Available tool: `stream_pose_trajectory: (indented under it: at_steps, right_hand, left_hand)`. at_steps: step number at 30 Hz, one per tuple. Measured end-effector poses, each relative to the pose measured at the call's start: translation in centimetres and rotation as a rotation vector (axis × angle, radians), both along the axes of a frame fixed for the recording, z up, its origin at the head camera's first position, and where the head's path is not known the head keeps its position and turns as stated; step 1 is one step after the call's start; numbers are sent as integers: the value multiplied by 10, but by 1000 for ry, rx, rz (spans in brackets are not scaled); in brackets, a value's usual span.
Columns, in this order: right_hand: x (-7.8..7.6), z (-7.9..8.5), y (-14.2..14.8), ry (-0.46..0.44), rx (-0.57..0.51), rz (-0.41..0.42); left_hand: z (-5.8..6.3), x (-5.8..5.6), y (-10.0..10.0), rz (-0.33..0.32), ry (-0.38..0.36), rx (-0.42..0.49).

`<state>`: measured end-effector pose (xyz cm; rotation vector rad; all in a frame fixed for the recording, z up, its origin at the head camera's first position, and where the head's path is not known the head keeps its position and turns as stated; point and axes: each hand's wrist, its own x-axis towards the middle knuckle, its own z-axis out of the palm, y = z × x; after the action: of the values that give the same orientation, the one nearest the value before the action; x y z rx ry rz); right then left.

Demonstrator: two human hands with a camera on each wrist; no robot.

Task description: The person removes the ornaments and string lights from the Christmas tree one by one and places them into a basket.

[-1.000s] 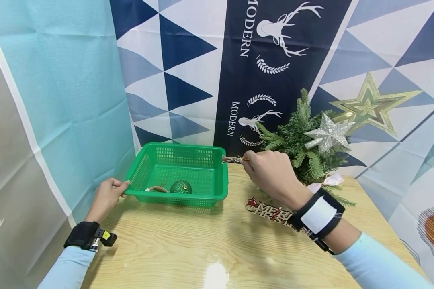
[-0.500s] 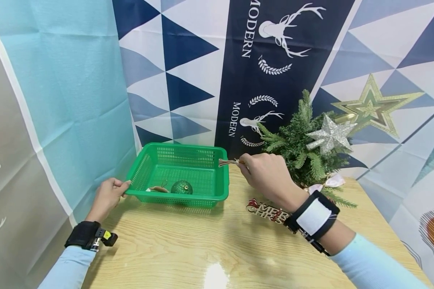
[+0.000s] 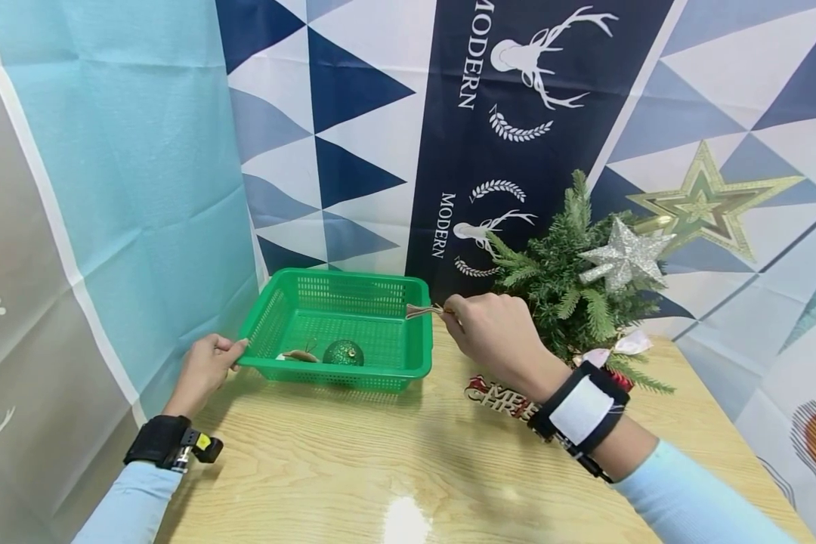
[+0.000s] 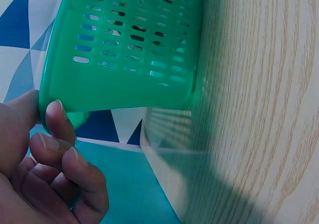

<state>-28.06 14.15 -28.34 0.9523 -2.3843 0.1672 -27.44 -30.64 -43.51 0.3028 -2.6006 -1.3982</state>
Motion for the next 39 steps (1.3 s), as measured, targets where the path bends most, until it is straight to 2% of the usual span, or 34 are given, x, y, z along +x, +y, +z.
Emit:
stream_pose_trajectory:
  at_steps: [39]
  right_hand:
    - [-9,-24,-22,-22,13,53]
  left_hand:
    - [-1,1,-2,-23,10,17]
